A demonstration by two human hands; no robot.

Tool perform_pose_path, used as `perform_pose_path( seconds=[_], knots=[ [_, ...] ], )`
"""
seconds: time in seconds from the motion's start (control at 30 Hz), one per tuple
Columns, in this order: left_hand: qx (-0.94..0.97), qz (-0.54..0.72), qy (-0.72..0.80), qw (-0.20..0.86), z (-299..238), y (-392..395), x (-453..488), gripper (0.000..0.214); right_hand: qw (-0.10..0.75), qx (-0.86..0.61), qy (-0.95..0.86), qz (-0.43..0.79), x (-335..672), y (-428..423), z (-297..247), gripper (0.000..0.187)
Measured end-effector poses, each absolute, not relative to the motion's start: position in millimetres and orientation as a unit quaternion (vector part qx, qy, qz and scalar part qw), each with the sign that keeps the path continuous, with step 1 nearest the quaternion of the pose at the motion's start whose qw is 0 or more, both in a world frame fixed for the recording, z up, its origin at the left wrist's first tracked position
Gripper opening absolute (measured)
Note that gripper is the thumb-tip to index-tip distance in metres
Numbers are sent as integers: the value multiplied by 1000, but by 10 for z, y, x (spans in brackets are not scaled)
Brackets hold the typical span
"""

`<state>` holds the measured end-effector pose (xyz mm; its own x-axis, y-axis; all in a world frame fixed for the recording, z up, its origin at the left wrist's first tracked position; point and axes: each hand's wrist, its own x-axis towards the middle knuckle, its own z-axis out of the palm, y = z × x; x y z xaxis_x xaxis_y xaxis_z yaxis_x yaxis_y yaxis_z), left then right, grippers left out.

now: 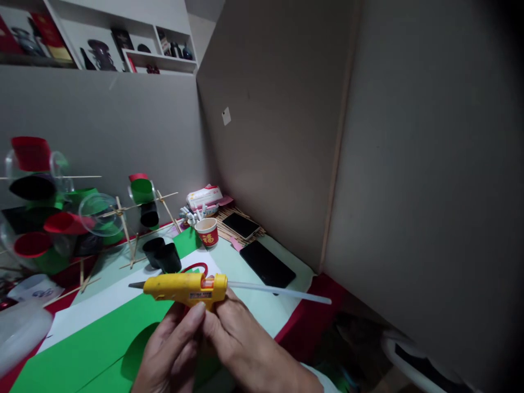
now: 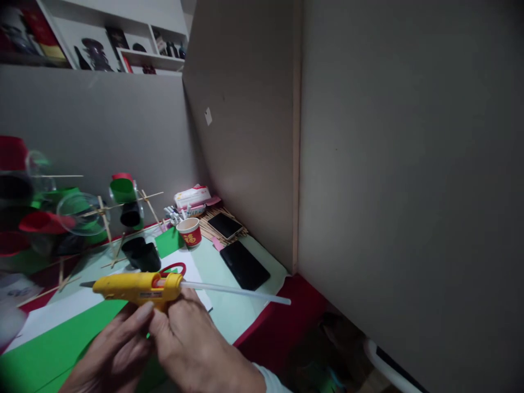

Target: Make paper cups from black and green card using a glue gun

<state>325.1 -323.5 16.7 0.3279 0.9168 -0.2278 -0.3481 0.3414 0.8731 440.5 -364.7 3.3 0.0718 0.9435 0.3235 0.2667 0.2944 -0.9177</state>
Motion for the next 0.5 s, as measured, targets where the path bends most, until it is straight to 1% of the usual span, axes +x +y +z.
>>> perform_pose_path(
  seconds=[0.13,0.2,0.23,0.27,0.33,0.37,0.4,0.47,0.5],
  knots=[
    [371,453,389,712,150,-3230,3229,58,503,-503,-638,294,4458,-3702,-3,42],
    [373,461,408,694,146,-3212,3193,56,492,-524,-643,265,4452,-3783,-119,55],
    [377,463,417,686,149,-3204,3174,56,489,-539,-645,232,4438,-3832,-189,62],
    [382,464,422,679,155,-3201,3157,57,490,-543,-656,184,4421,-3884,-256,63],
    [396,461,418,675,170,-3204,3134,60,518,-551,-652,62,4389,-3986,-349,46],
    [403,458,412,677,174,-3211,3129,63,531,-551,-643,-15,4382,-4028,-362,45],
    [408,453,407,680,175,-3219,3127,65,540,-550,-629,-100,4388,-4061,-350,47],
    [408,451,403,684,160,-3234,3132,68,531,-533,-604,-262,4438,-4091,-262,44],
    [404,452,404,684,146,-3239,3136,70,511,-531,-598,-315,4478,-4089,-198,39]
  ],
)
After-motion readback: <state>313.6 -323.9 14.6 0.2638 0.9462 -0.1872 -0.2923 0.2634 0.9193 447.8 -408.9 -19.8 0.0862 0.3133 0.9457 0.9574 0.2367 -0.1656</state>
